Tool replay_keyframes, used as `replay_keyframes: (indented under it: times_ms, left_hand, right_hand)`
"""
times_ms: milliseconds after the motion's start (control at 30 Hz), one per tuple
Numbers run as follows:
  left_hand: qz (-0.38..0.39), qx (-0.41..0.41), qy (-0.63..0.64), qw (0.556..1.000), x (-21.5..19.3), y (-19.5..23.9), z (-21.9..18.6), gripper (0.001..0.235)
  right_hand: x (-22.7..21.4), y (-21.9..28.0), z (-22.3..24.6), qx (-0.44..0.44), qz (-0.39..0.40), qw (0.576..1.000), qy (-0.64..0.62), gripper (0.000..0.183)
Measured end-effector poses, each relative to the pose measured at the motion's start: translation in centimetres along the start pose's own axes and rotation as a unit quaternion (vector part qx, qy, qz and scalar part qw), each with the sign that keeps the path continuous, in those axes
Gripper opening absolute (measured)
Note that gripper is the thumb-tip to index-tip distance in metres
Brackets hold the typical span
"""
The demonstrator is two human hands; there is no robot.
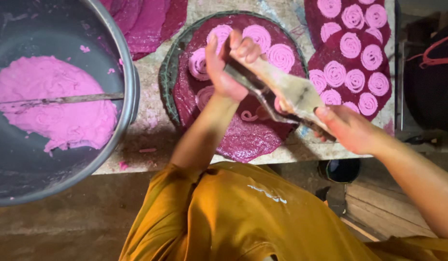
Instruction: The person uses a wooden extrusion tool to form pink dough into rose-shaped rolls on a dark red mat. They repeatedly load the tool from a large bowl, extrude the dough, and arrange the finished rolls on the mat and a nearby tray.
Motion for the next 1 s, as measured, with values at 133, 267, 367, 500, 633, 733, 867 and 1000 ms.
replay_keyframes:
  times_ms: [133, 267, 367, 500, 633, 733, 867, 1000]
  left_hand:
    - [0.013, -0.009, -0.023, 1.0, 0.5, -2.2, -1.4, 0.051]
    - [0.005, -0.014, -0.049, 0.999, 0.7, -0.7, -2.7, 0.053]
    - [-0.014, -0.013, -0.025, 1.0, 1.0, 0.0, -0.9, 0.053]
    - [-0.026, 0.009, -0.049, 0.998, 1.5, -1.9, 0.2, 0.053]
    - [0.019, 0.023, -0.097, 0.995, 2.0, -2.7, -2.6, 0.055]
    - [-0.058, -0.016, -0.089, 0.994, 1.9, -0.9, -3.5, 0.054]
    - [-0.08, -0.01, -0.042, 0.996, 2.2, 0.0, -0.5, 0.053]
    - [-0.084, 0.011, -0.072, 0.994, 2.2, -2.6, 0.6, 0.05]
  right_hand:
    - [0.6, -0.8, 0.6, -0.066, -0.01, 0.998, -0.004, 0.077]
    - [2.0, -0.8, -0.7, -0.066, 0.031, 0.997, -0.038, 0.082]
    - [0.4, 0.3, -1.5, -0.031, 0.031, 0.999, -0.031, 0.083]
    - [-0.9, 0.4, -0.4, -0.089, -0.003, 0.996, -0.029, 0.08]
    - [1.3, -0.9, 0.6, -0.087, -0.003, 0.995, -0.047, 0.075]
    - [2.4, -0.3, 0.3, -0.091, 0.027, 0.992, -0.081, 0.074]
    - [0.4, 1.4, -0.6, -0.013, 0.018, 0.997, -0.072, 0.075]
    - [-1.0, 0.9, 0.2, -0.05, -0.036, 0.996, -0.061, 0.073]
Point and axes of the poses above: each hand's wrist, its own y-axis away from the middle knuckle, its own x-axis out of the palm, z = x × y, the point moved 2 cm from there along -y, towards the middle knuckle, and after that the axes turned 15 degrees about -y, right-handed, at the moved point
